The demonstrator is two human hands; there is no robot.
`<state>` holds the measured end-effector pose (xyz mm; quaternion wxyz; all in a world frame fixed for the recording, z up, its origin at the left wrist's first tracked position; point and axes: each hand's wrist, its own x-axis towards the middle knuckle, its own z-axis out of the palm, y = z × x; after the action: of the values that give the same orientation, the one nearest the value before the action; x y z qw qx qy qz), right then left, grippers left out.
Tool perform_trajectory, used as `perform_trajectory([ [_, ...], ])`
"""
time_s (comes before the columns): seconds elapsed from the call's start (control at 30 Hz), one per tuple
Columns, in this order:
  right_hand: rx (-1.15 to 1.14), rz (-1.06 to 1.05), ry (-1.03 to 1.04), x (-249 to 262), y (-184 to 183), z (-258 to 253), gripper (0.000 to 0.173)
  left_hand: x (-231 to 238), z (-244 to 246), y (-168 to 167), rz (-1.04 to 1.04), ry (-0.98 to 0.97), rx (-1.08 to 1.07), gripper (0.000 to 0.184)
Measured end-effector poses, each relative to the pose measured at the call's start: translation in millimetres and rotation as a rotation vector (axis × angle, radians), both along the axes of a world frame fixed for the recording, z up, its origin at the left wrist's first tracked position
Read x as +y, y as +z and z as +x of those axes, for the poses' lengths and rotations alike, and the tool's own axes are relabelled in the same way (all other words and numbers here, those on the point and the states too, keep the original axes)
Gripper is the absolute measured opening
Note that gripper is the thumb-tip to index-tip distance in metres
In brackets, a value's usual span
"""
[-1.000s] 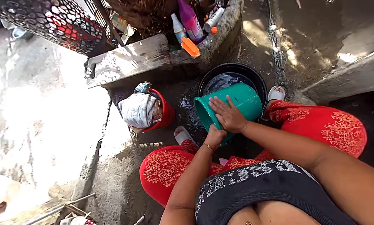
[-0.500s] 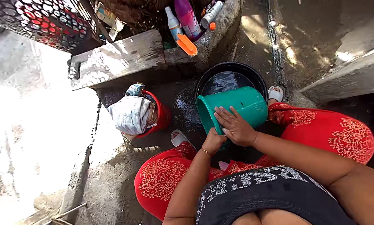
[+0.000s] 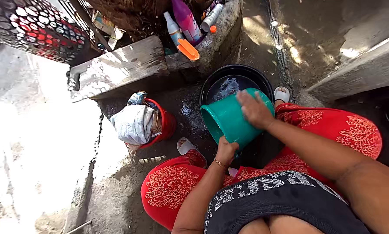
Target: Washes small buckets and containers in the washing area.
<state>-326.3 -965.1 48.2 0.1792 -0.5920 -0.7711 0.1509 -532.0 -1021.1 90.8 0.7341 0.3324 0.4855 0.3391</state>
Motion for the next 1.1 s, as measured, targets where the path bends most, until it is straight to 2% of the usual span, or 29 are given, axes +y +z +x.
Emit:
perform_trajectory([
  [0.07,-0.001,-0.192,-0.230,25.2,-10.6,41.8,0.058,-2.6,5.3,4.1,0.003,0.002,0.006,0.040],
  [0.13,-0.002,-0.264,-0.334,34.0,-7.9,35.5,0.058,-2.0,8.4,4.2,0.001,0.020,0.000,0.042],
  [0.2,-0.006,-0.107,-0.226,18.9,4.7,-13.0,0.059,1.9,8.9,2.2,0.012,0.047,-0.014,0.040],
  [0.27,0.058,0.013,-0.007,-9.7,19.9,-65.3,0.058,4.0,9.0,-3.2,0.045,0.064,-0.026,0.034],
  [0.3,0.096,0.040,0.076,-18.7,21.5,-75.3,0.056,1.7,7.1,-5.0,0.051,0.062,-0.025,0.031],
  [0.37,0.079,0.104,0.131,-14.4,10.5,-60.4,0.056,-2.0,3.2,-3.4,0.044,0.046,0.000,0.035],
  [0.4,0.050,0.110,0.077,-3.1,1.3,-39.5,0.057,-2.5,3.0,-2.0,0.043,0.046,0.006,0.037],
  [0.5,0.009,-0.137,-0.253,30.2,-19.3,31.1,0.058,-7.6,6.6,-0.6,0.065,0.015,0.009,0.038],
  [0.57,0.014,-0.220,-0.379,34.8,-16.9,34.1,0.059,-5.7,8.6,-2.2,0.072,0.011,0.012,0.038],
  [0.63,0.018,-0.069,-0.314,15.5,-5.2,-6.4,0.059,-2.0,9.7,-4.1,0.073,0.045,0.006,0.038],
  [0.7,0.091,0.083,-0.110,-14.3,1.6,-57.3,0.059,1.7,7.5,-6.2,0.079,0.084,0.001,0.037],
  [0.73,0.134,0.129,-0.019,-26.1,1.3,-70.0,0.059,1.0,4.7,-7.6,0.077,0.090,-0.001,0.036],
  [0.8,0.139,0.199,0.071,-26.2,-9.3,-59.5,0.058,-0.5,1.5,-5.3,0.065,0.077,0.019,0.036],
  [0.87,0.100,0.188,-0.077,-7.8,-31.0,-20.0,0.058,-2.9,1.4,-2.4,0.054,0.069,0.029,0.037],
  [0.93,0.111,-0.014,-0.346,13.4,-42.7,22.2,0.058,-5.9,6.0,-2.6,0.059,0.057,0.020,0.037],
  [1.0,0.177,-0.192,-0.522,27.4,-41.4,32.8,0.060,-3.3,9.1,-3.4,0.071,0.053,0.022,0.037],
  [1.03,0.184,-0.190,-0.541,26.1,-38.1,22.7,0.061,-1.8,9.2,-4.1,0.071,0.062,0.025,0.037],
  [1.1,0.180,-0.043,-0.396,5.5,-26.2,-17.7,0.060,2.3,9.1,-4.7,0.066,0.078,0.029,0.037],
])
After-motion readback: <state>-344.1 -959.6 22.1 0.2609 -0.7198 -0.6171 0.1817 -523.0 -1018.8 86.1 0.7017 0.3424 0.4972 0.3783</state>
